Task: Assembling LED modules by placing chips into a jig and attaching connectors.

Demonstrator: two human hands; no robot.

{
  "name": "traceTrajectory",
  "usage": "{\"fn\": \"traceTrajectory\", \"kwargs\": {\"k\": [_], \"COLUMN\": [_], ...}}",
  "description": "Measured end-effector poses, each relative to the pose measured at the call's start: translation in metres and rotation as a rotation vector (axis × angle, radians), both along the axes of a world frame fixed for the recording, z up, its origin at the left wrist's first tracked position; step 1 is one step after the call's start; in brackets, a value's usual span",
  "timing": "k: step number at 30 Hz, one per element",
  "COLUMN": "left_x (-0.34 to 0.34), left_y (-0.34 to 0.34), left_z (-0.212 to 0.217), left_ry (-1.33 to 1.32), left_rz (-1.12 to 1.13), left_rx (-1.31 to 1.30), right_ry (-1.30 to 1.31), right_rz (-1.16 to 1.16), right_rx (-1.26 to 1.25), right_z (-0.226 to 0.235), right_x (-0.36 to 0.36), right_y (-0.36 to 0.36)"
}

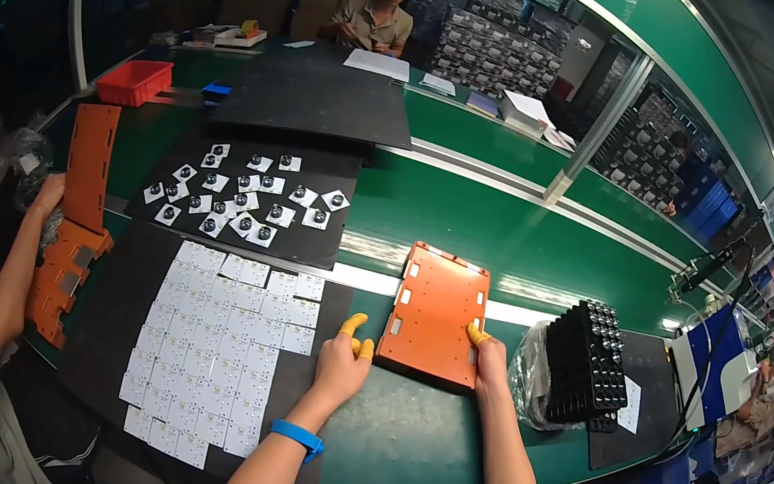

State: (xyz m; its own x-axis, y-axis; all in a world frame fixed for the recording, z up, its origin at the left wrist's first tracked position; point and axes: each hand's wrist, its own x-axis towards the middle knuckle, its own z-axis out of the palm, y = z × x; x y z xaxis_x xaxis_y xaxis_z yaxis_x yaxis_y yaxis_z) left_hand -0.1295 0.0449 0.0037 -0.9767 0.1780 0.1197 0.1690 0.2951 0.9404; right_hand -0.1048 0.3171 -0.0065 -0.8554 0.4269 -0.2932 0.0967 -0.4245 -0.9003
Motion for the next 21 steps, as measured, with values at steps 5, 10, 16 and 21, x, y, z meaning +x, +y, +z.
{"fn": "traceTrajectory", "kwargs": {"k": [5, 10, 16, 21], "left_x": [-0.004, -0.004, -0.01, -0.018], "left_y": [0.006, 0.004, 0.011, 0.01], "left_z": [-0.016, -0.001, -0.012, -0.03], "left_ry": [0.109, 0.011, 0.183, -0.397], "left_rz": [0.028, 0.064, 0.101, -0.048], "left_rx": [-0.022, 0.108, 0.236, 0.618], "right_ry": [0.063, 0.144, 0.21, 0.241], "right_rz": [0.084, 0.075, 0.107, 0.253], "right_rx": [-0.026, -0.048, -0.101, -0.035], "right_z": [0.001, -0.011, -0.008, 0.012], "right_x": [0.001, 0.006, 0.018, 0.025], "right_y": [-0.001, 0.002, 0.003, -0.025]}}
